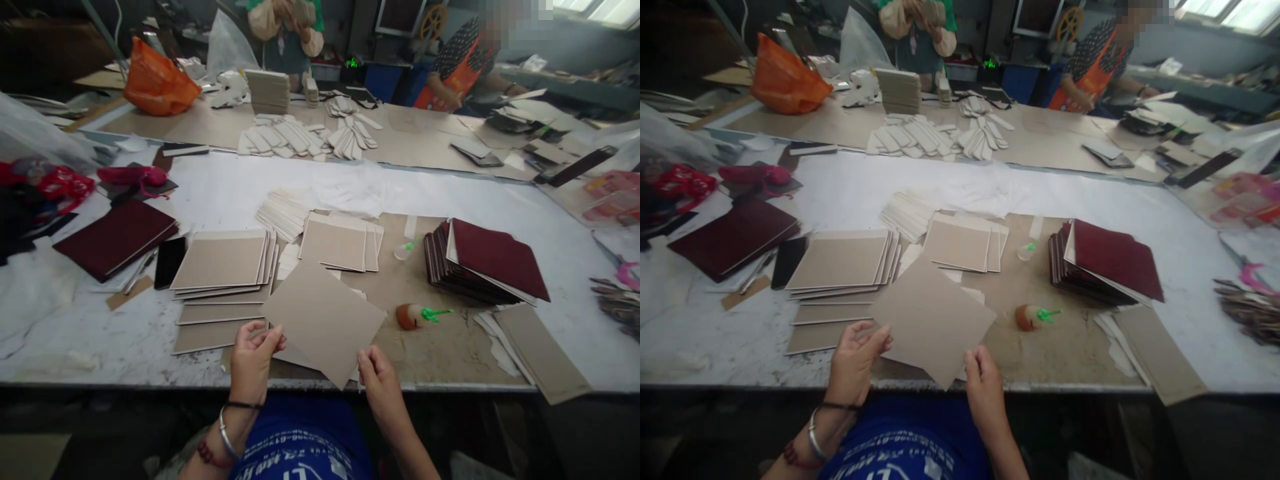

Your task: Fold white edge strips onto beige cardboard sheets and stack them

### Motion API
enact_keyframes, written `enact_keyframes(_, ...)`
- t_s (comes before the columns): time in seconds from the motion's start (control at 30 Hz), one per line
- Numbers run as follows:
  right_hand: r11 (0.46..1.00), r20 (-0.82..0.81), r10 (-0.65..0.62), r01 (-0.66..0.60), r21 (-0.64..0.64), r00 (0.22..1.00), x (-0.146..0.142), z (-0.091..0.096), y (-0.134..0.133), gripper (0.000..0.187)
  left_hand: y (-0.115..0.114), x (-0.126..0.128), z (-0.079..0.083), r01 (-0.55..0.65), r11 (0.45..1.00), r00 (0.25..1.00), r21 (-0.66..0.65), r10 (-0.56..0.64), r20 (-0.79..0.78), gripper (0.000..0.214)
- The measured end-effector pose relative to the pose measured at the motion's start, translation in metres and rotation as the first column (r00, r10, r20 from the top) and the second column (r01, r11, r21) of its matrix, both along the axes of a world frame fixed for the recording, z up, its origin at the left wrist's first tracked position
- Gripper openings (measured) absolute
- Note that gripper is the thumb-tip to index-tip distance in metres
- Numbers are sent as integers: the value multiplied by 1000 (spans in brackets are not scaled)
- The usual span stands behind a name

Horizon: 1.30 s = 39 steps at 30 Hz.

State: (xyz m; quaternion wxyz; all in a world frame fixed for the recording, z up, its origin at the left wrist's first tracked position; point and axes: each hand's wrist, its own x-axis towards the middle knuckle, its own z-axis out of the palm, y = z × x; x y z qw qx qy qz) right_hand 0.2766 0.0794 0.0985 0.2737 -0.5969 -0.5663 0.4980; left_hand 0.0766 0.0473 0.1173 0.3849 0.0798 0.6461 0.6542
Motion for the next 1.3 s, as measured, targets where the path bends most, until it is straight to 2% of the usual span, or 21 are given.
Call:
enact_keyframes(0.1,999,83,40,-42,28,996,0,-6,-2,31,-12,-4,-12,42,997,999,-71,-40,33,63)
enact_keyframes(0.2,996,149,62,-69,47,987,-1,-14,0,30,-23,-9,-26,74,990,997,-122,-69,39,65)
enact_keyframes(0.3,994,194,84,-95,47,977,2,-21,3,30,-33,-17,-35,91,979,996,-181,-89,21,51)
enact_keyframes(0.37,994,207,94,-104,38,974,11,-25,3,31,-40,-21,-36,167,959,982,-228,-184,-52,40)
enact_keyframes(0.43,997,218,77,-80,6,973,26,-27,0,33,-46,-21,-33,305,912,919,-275,-357,-164,33)
enact_keyframes(0.5,999,239,33,-24,-41,970,46,-30,-6,36,-50,-17,-28,446,834,814,-326,-529,-240,29)
enact_keyframes(0.57,997,269,-3,25,-78,963,66,-32,-12,39,-53,-10,-25,546,754,716,-364,-646,-265,28)
enact_keyframes(0.63,994,297,-7,39,-99,955,81,-34,-17,40,-52,-5,-25,597,700,642,-393,-710,-289,27)
enact_keyframes(0.7,994,316,7,28,-106,949,87,-35,-20,40,-49,-3,-26,605,673,586,-426,-738,-334,26)
enact_keyframes(0.77,994,328,19,16,-105,945,83,-36,-20,39,-46,-6,-27,585,668,554,-460,-743,-375,27)
enact_keyframes(0.87,995,350,58,-26,-95,935,65,-37,-12,37,-41,-18,-29,535,681,542,-499,-730,-416,28)
enact_keyframes(1.0,987,415,132,-157,26,900,34,-39,8,32,-31,-38,-34,476,688,540,-548,-721,-435,28)
enact_keyframes(1.17,946,534,158,-282,159,830,14,-51,30,27,-23,-50,-47,460,639,507,-617,-759,-408,27)
enact_keyframes(1.3,940,598,153,-303,158,787,13,-61,35,23,-21,-50,-54,462,597,476,-656,-791,-384,26)
